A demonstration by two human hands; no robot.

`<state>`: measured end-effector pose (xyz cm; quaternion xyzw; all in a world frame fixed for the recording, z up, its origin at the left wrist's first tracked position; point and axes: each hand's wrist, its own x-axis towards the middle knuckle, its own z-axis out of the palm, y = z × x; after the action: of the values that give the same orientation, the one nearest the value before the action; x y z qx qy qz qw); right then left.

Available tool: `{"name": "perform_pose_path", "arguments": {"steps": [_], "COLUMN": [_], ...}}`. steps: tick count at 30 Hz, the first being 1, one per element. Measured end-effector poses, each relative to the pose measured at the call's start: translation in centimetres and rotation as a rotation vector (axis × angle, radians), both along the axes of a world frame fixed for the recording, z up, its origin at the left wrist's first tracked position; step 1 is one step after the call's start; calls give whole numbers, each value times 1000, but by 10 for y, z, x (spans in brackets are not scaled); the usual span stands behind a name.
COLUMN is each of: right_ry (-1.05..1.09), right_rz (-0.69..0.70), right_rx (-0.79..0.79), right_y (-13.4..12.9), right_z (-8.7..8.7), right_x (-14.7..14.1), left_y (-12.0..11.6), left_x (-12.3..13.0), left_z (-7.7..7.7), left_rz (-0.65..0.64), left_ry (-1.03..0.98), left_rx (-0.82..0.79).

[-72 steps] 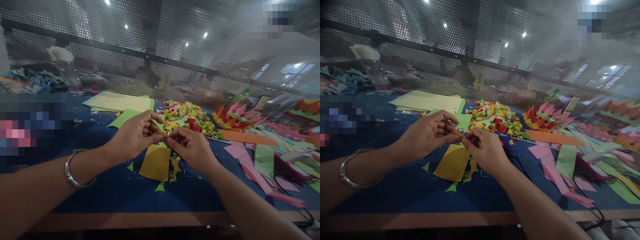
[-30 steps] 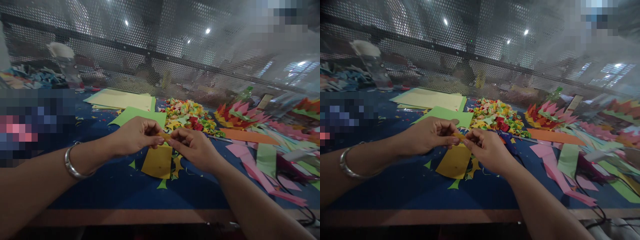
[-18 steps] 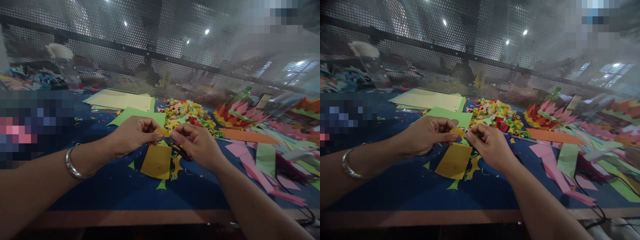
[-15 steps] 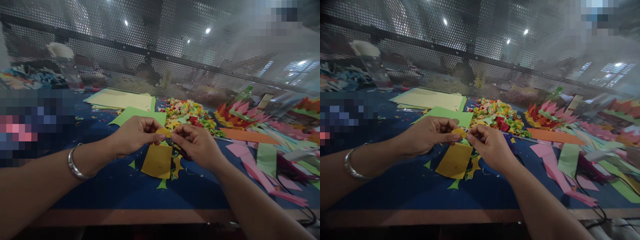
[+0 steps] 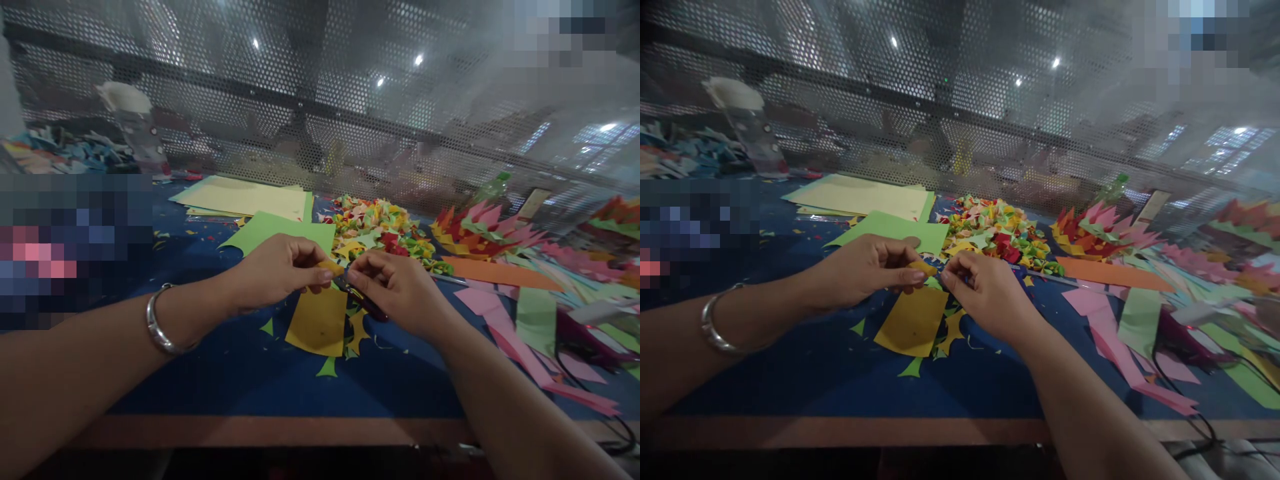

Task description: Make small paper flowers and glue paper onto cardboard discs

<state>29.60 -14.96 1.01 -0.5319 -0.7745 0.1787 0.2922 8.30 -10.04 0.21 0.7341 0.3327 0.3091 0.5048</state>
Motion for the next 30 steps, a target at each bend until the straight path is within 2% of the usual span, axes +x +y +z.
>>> {"name": "perform_pose_path", "arguments": {"steps": [5,8,13,19,25,30], "right_ry": [-436,-570,-577,-557,-357,-327], "right_rz": [-64,-71,-93,-112,-82,-72], "right_rx": [-7,-37,-52,-42,66,97], "right_y": [4,4,3,1,0,-1], "right_z": [-1,-3,-3,-1,0,-2], "right_x": [5,4,4,1,-2,-8], "left_y": [4,3,0,1,-5,-14], "left_x": [-4,-4,-2,-2,5,10], "left_z": [1,2,1,-2,-2,-2], "left_rz": [120,133,128,134,134,171], "left_ry": [-81,-111,-160,-198,-263,-270], "left_rx": [-96,-167,-250,-263,-289,-220]}}
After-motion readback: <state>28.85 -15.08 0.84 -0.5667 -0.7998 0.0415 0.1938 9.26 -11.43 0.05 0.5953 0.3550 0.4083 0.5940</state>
